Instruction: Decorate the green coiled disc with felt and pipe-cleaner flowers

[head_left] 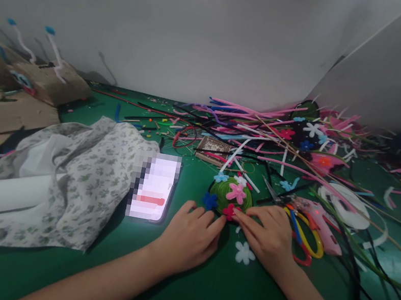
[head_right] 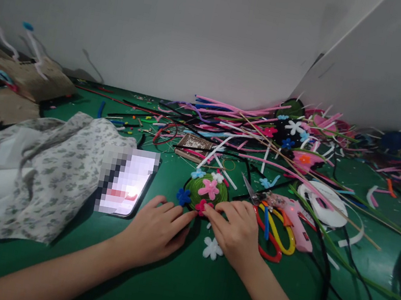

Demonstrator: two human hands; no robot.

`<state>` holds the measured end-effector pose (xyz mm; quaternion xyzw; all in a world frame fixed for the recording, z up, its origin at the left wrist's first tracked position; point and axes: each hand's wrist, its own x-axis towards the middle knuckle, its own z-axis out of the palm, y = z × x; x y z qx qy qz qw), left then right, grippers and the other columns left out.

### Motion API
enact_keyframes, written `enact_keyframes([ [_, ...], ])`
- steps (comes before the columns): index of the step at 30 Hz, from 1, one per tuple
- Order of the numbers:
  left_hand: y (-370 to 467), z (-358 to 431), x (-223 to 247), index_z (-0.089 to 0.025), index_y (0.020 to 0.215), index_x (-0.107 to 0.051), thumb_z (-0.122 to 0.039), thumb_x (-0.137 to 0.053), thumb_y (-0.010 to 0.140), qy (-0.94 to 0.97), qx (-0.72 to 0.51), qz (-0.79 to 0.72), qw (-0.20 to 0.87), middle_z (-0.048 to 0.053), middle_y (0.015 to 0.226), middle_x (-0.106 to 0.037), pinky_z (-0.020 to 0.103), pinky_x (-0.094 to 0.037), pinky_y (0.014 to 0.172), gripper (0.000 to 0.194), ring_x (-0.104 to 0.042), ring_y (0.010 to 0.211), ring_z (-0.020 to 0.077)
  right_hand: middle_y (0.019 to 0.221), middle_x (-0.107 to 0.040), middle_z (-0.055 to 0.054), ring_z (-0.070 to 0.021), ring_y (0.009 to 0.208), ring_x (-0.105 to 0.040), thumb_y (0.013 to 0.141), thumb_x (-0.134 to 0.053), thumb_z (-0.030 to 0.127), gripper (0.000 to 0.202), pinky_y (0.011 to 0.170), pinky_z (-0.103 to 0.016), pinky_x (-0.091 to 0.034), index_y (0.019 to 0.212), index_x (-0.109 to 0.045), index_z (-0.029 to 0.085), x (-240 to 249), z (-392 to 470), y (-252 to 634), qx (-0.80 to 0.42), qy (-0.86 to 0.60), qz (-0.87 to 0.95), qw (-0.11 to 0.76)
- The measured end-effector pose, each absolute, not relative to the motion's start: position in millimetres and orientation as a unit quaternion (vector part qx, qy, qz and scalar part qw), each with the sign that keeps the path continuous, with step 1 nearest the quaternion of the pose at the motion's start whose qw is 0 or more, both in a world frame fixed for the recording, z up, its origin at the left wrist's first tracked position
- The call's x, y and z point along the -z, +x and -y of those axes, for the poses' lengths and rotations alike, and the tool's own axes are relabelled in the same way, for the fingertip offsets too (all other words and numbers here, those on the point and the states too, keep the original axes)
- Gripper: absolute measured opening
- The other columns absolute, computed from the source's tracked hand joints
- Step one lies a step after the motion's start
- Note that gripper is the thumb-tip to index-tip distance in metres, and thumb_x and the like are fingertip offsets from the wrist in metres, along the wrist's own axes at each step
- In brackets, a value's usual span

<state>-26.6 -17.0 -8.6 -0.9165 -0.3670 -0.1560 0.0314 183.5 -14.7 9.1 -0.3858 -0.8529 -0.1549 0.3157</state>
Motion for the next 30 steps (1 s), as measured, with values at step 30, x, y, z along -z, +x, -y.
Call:
enact_keyframes([
  [30,-27.1,17.0,7.2,-0.017,0.117,-0.056,-0.026,-0.044,0.093,-0.916,0.159,0.366,0.034,0.002,0.081,-0.064,0.041,-0.033,0.072,0.028,-0.057,0.072,0.0217,0.079,-0.069,-0.003,-0.0167,0.074,-0.055,0.083,-0.064,0.010,0.022,0.071,-0.036,-0.034,0.102,-0.071,0.019,-5.5,20.2,189.3,0.187,-0.370,0.863,0.288],
])
